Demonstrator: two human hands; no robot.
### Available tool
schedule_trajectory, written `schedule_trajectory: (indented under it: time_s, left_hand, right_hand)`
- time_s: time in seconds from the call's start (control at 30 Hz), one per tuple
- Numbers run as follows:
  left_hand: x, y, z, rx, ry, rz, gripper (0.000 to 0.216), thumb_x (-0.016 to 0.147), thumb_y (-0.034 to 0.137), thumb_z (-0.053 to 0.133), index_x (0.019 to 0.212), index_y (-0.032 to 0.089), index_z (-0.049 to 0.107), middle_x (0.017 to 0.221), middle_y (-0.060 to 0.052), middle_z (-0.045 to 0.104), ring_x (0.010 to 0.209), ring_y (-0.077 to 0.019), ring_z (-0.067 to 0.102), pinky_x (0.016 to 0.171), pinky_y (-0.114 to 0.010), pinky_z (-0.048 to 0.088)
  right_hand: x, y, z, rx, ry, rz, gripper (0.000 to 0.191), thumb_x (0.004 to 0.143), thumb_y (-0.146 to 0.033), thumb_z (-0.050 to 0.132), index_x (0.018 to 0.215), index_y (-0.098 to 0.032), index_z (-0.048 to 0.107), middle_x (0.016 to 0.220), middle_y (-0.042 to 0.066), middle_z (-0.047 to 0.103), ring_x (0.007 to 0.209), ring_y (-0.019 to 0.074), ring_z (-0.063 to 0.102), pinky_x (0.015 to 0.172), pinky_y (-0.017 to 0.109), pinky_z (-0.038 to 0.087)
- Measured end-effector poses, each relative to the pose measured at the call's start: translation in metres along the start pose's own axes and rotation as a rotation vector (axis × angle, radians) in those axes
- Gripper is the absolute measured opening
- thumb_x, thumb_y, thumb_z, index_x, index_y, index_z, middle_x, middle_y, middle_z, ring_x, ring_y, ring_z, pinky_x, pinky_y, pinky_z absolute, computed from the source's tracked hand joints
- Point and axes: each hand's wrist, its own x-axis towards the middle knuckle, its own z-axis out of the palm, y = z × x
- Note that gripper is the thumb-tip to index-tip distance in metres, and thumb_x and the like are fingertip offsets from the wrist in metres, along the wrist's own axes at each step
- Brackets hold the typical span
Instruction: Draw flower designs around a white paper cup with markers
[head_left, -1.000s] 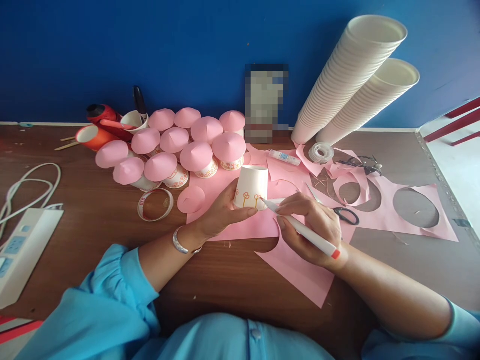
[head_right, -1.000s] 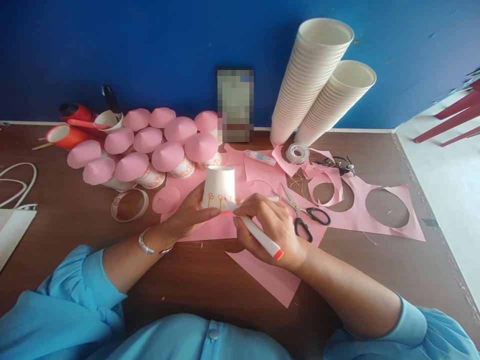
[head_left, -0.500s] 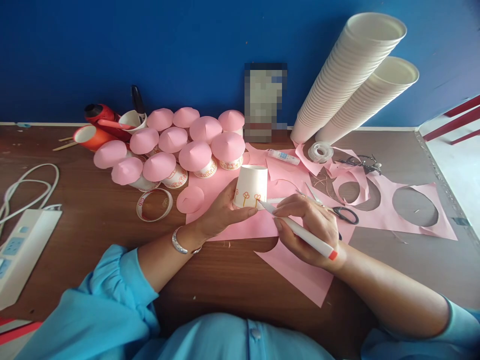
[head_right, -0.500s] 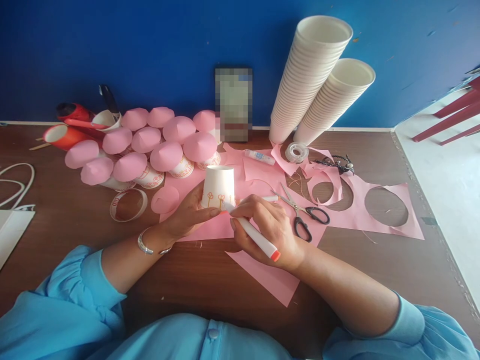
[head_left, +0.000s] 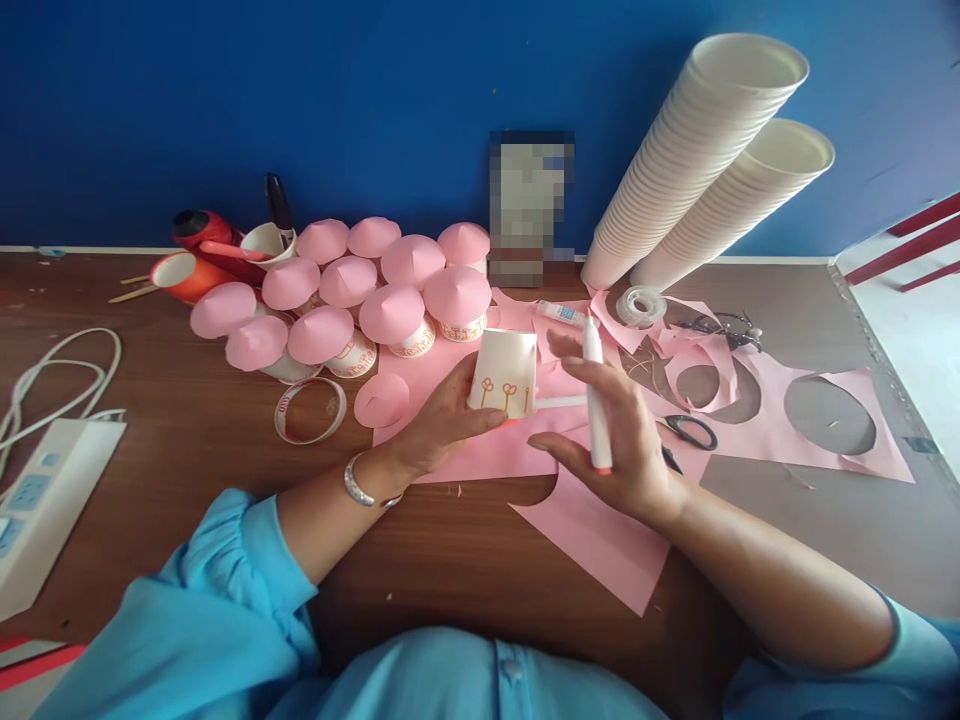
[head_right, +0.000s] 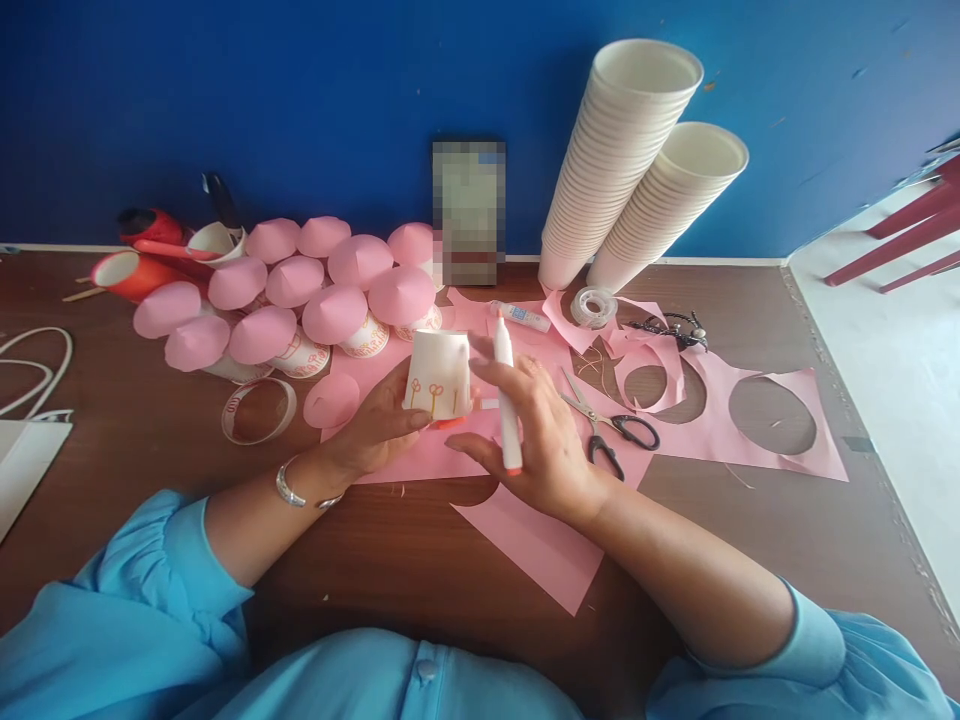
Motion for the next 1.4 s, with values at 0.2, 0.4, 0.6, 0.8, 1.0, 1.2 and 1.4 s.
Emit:
schedule_trajectory:
  time_s: [0.2, 0.4, 0.6, 0.8, 1.0, 1.2, 1.4]
  left_hand:
    - [-0.003, -0.001, -0.002, -0.008, -0.114, -0.01, 0.058, 0.086, 0.041, 0.085, 0.138, 0.028, 0.063, 0.13, -0.01, 0.071, 0.122, -0.0315, 0.066, 0.103, -0.047, 0.052]
    - [-0.002, 0.006, 0.006, 0.203, -0.061, 0.017, 0.075, 0.078, 0.038, 0.092, 0.143, 0.028, 0.057, 0.141, -0.011, 0.062, 0.127, -0.0321, 0.059, 0.097, -0.042, 0.055]
    - [-0.002, 0.003, 0.002, 0.156, -0.003, 0.011, 0.068, 0.08, 0.043, 0.09, 0.139, 0.026, 0.059, 0.134, -0.01, 0.066, 0.123, -0.0313, 0.062, 0.1, -0.045, 0.053]
    - [-0.001, -0.005, -0.004, 0.15, 0.018, 0.03, 0.062, 0.081, 0.043, 0.09, 0.135, 0.025, 0.065, 0.135, -0.01, 0.069, 0.127, -0.0315, 0.063, 0.104, -0.045, 0.051]
    - [-0.002, -0.005, -0.004, 0.163, 0.015, 0.016, 0.061, 0.082, 0.041, 0.089, 0.136, 0.026, 0.064, 0.142, -0.011, 0.068, 0.134, -0.0336, 0.062, 0.105, -0.046, 0.052]
    - [-0.002, -0.003, -0.003, 0.165, -0.008, 0.023, 0.064, 0.084, 0.038, 0.088, 0.142, 0.028, 0.062, 0.152, -0.011, 0.063, 0.143, -0.0366, 0.057, 0.108, -0.047, 0.052]
    - [-0.002, -0.001, -0.001, 0.153, -0.012, 0.014, 0.066, 0.084, 0.037, 0.088, 0.143, 0.027, 0.061, 0.153, -0.012, 0.064, 0.148, -0.0383, 0.053, 0.11, -0.048, 0.051]
  right_hand:
    - [0.004, 0.003, 0.004, -0.069, -0.058, -0.021, 0.073, 0.093, -0.029, 0.082, 0.155, -0.026, 0.043, 0.155, 0.02, 0.06, 0.146, 0.0384, 0.057, 0.114, 0.061, 0.055]
    - [0.002, 0.003, 0.007, -0.149, -0.062, -0.067, 0.068, 0.096, -0.028, 0.077, 0.155, -0.024, 0.045, 0.152, 0.021, 0.063, 0.138, 0.0394, 0.062, 0.107, 0.062, 0.057]
    - [0.001, 0.0, -0.004, -0.098, 0.087, -0.13, 0.062, 0.101, -0.027, 0.068, 0.16, -0.025, 0.048, 0.128, 0.018, 0.072, 0.112, 0.0335, 0.072, 0.089, 0.052, 0.064]
    - [0.005, -0.014, -0.017, -0.014, 0.036, -0.153, 0.029, 0.105, -0.021, 0.057, 0.131, -0.021, 0.071, 0.092, 0.008, 0.073, 0.075, 0.0204, 0.07, 0.06, 0.035, 0.06]
    - [0.003, -0.017, -0.013, 0.003, 0.034, -0.139, 0.017, 0.096, -0.014, 0.062, 0.111, -0.02, 0.067, 0.084, 0.007, 0.073, 0.073, 0.0206, 0.075, 0.057, 0.033, 0.06]
    - [0.001, -0.016, -0.01, -0.043, 0.03, -0.146, 0.02, 0.095, -0.012, 0.062, 0.112, -0.022, 0.067, 0.085, 0.005, 0.074, 0.074, 0.0204, 0.075, 0.057, 0.033, 0.06]
    - [0.002, -0.015, -0.01, -0.05, 0.024, -0.153, 0.02, 0.095, -0.012, 0.062, 0.112, -0.022, 0.066, 0.085, 0.006, 0.073, 0.074, 0.0201, 0.075, 0.059, 0.032, 0.06]
